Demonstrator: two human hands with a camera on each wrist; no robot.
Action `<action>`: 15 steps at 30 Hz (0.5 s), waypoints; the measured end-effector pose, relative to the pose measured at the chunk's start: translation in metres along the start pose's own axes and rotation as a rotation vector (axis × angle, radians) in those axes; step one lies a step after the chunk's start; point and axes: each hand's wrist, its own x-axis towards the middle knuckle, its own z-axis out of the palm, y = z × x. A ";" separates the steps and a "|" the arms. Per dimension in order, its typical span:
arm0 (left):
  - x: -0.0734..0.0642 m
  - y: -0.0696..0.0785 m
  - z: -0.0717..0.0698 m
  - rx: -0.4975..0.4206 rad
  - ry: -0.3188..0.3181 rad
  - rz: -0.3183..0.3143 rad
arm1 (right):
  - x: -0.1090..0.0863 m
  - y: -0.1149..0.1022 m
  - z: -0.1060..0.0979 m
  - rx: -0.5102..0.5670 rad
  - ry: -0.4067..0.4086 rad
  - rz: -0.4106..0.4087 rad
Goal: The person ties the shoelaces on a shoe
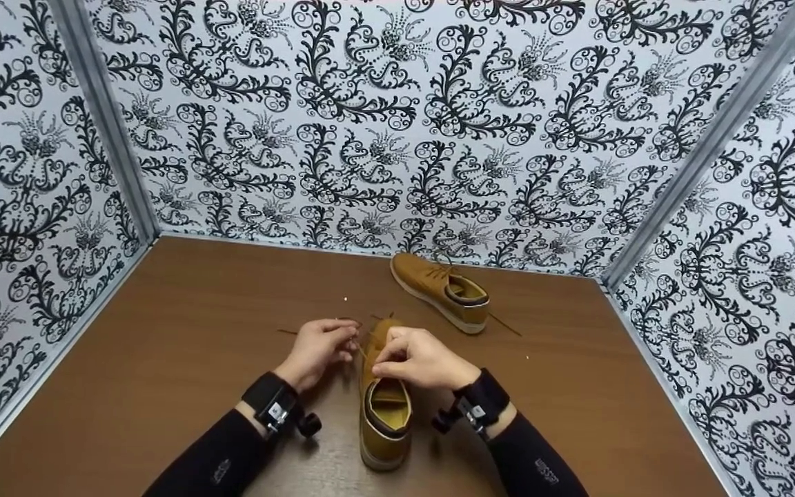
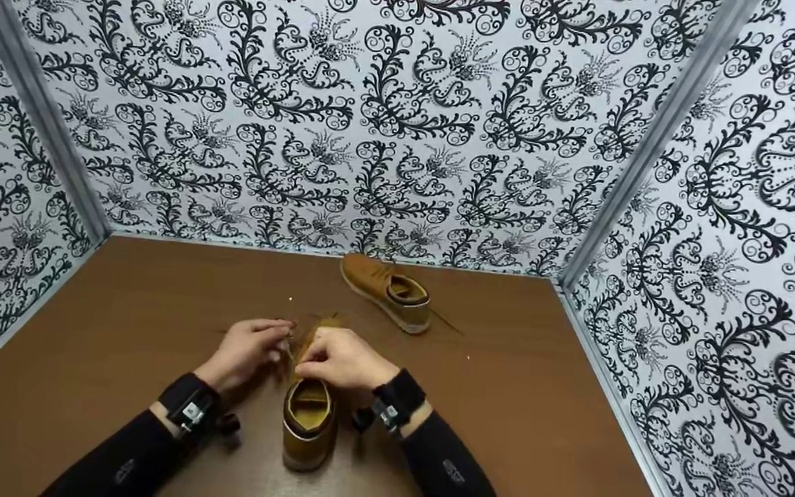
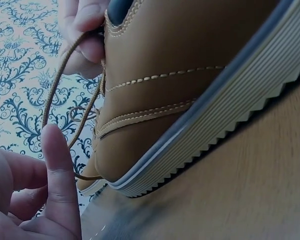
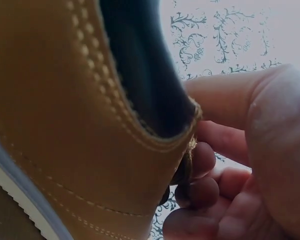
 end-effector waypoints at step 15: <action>-0.005 0.018 -0.021 0.320 -0.067 0.016 | -0.001 0.001 0.001 -0.034 0.092 0.102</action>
